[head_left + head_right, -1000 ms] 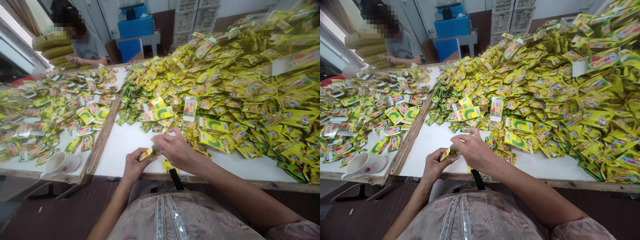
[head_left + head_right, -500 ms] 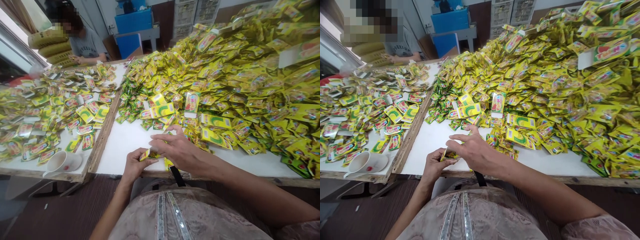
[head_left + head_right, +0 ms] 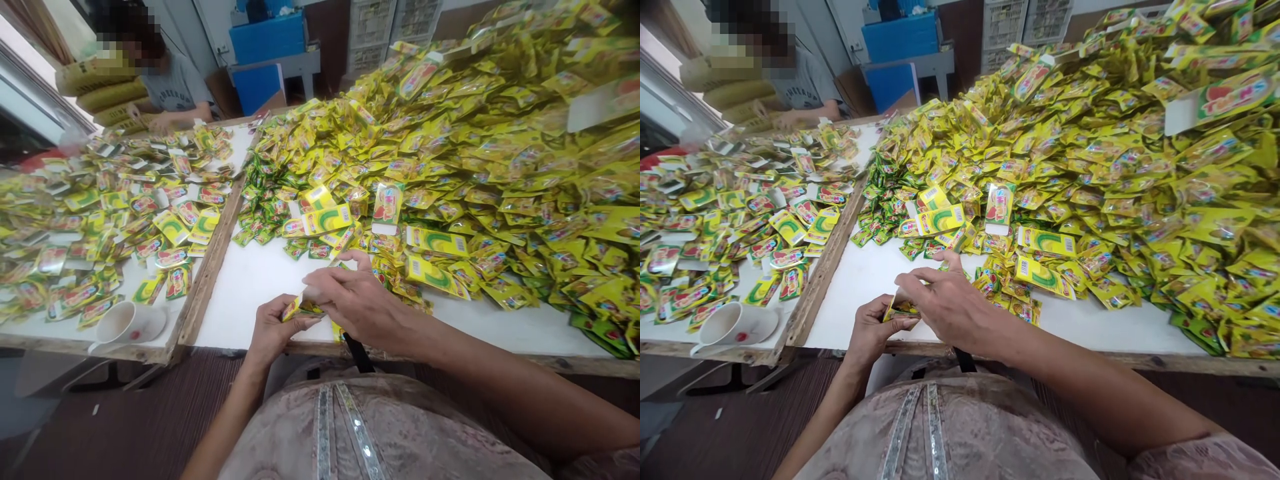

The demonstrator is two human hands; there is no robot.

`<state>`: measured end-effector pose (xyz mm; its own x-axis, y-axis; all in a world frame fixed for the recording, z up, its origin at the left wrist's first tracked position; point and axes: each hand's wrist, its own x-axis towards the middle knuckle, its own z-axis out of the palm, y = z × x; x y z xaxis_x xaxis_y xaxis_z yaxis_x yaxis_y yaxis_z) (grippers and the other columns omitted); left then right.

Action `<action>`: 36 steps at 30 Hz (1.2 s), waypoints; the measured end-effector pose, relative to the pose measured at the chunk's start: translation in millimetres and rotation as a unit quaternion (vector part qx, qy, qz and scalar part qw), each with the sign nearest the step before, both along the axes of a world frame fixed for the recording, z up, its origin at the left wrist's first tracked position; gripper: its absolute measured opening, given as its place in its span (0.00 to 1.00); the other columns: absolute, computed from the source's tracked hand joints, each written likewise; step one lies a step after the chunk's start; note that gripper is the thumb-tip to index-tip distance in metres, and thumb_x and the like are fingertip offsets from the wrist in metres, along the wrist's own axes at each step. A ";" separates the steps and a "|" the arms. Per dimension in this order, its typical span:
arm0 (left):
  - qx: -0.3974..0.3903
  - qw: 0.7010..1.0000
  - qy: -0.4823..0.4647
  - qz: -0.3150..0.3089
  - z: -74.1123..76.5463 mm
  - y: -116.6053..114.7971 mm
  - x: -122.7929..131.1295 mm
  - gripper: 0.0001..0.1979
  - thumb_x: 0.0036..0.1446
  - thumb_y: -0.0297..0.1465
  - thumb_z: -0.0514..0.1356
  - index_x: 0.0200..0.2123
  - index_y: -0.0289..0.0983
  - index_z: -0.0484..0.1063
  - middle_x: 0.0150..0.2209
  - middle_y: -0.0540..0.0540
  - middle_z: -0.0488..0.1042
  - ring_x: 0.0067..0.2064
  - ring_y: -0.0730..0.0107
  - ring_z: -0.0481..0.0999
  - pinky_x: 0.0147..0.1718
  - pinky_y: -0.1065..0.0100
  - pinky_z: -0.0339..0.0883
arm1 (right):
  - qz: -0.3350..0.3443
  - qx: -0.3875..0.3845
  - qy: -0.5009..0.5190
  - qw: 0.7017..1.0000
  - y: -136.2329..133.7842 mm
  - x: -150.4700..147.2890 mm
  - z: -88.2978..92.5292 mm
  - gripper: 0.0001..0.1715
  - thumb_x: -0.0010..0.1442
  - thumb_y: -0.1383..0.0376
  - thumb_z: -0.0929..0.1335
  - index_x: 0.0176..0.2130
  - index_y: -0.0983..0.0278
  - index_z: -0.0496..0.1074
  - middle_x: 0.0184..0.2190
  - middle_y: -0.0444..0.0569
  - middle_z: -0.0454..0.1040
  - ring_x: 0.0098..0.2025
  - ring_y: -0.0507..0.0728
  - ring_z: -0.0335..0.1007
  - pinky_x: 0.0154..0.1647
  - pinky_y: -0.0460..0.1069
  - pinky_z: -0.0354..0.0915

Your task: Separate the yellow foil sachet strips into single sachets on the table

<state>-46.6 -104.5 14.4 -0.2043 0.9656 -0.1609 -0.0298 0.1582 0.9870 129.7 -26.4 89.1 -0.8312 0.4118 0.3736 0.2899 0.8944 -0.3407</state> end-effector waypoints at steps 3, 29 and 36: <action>-0.001 1.000 0.010 0.001 -0.5 0.5 0.8 0.13 0.35 0.32 0.72 0.26 0.34 0.75 0.24 0.50 0.75 0.27 0.72 0.70 0.28 0.71 0.64 | -0.009 -0.014 0.030 0.999 2.6 -0.5 -3.9 0.14 0.57 0.76 0.60 0.41 0.63 0.64 0.35 0.46 0.74 0.36 0.53 0.67 0.53 0.55 0.43; -0.054 0.993 -0.105 0.007 -11.1 4.7 -1.4 0.15 0.34 0.31 0.72 0.28 0.33 0.75 0.26 0.50 0.77 0.26 0.73 0.72 0.27 0.72 0.67 | -0.056 -0.166 0.063 0.983 24.0 0.9 -4.6 0.09 0.58 0.71 0.64 0.41 0.61 0.66 0.37 0.48 0.77 0.51 0.58 0.67 0.50 0.56 0.56; -0.016 0.998 -0.062 0.025 -7.0 4.1 -1.4 0.13 0.34 0.30 0.72 0.25 0.33 0.75 0.23 0.52 0.75 0.25 0.75 0.70 0.27 0.72 0.66 | 0.004 0.032 0.059 0.998 7.1 0.4 -5.0 0.10 0.60 0.74 0.61 0.39 0.63 0.67 0.42 0.50 0.76 0.52 0.56 0.67 0.56 0.58 0.44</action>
<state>-48.0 -100.5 7.4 -0.2287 0.9487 -0.2184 -0.1610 0.1844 0.9696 130.1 -19.3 84.0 -0.7833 0.3773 0.4941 0.2446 0.9177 -0.3131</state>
